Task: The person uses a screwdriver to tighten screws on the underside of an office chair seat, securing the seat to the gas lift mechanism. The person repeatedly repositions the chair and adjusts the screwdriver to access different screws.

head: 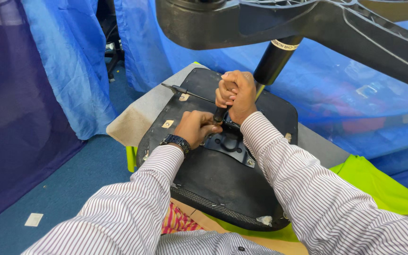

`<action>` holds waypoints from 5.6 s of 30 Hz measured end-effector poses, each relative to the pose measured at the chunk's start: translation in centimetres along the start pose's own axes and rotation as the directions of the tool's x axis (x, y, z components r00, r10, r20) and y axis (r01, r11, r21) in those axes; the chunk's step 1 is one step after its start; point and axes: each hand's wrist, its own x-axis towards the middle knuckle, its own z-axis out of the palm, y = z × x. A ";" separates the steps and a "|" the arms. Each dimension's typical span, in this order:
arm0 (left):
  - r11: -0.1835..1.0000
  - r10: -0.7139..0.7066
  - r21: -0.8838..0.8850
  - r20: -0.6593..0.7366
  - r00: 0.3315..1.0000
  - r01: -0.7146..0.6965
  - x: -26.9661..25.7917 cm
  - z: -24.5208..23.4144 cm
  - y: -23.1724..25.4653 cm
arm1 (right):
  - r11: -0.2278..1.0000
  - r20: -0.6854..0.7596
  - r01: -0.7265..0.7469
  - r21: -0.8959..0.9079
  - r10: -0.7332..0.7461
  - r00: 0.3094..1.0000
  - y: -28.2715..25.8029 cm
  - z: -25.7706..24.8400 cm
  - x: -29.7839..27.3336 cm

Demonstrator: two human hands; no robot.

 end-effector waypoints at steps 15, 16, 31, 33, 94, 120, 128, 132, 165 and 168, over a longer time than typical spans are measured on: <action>0.999 0.040 -0.014 0.001 0.999 -0.040 -0.5 0.5 -0.4 | 0.996 -0.163 0.010 -0.086 -0.024 0.986 -0.2 2.2 -1.8; 0.998 0.053 -0.017 -0.001 0.999 -0.053 -0.5 0.3 -0.3 | 0.997 -0.173 0.028 -0.079 -0.041 0.984 -0.1 2.1 -1.9; 0.986 -0.104 -0.146 -0.161 0.981 0.081 -0.8 1.2 -0.5 | 0.936 -0.122 0.027 -0.350 -0.074 0.990 0.5 1.3 -0.6; 0.995 -0.056 -0.085 -0.158 0.986 0.043 -0.8 1.5 -0.6 | 0.922 -0.297 0.103 -0.373 -0.224 0.928 1.3 2.1 -1.4; 0.999 0.022 0.037 -0.263 0.964 -0.013 0.6 -0.1 -4.5 | 0.821 -0.195 0.241 -0.518 -0.388 0.901 -3.0 -1.6 -8.0; 0.853 0.128 0.504 0.051 0.990 -0.136 3.5 3.4 -5.7 | 0.044 -0.594 -0.593 -0.804 -0.085 0.800 5.2 -7.5 -10.7; 0.885 0.101 0.451 0.047 0.994 -0.111 3.8 3.8 -6.1 | 0.032 -0.666 -0.665 -0.746 -0.014 0.746 4.8 -7.1 -10.8; 0.892 0.086 0.443 0.030 0.996 -0.091 3.8 4.0 -6.5 | 0.022 -0.662 -0.662 -0.749 -0.018 0.749 4.9 -7.4 -10.8; 0.898 0.081 0.436 -0.047 0.996 -0.053 3.3 4.1 -5.9 | 0.044 -0.690 -0.689 -0.723 -0.004 0.724 4.9 -7.5 -11.4; 0.910 0.096 0.410 -0.072 0.993 -0.059 3.0 4.0 -5.9 | 0.018 -0.683 -0.683 -0.730 0.010 0.731 5.2 -7.7 -11.1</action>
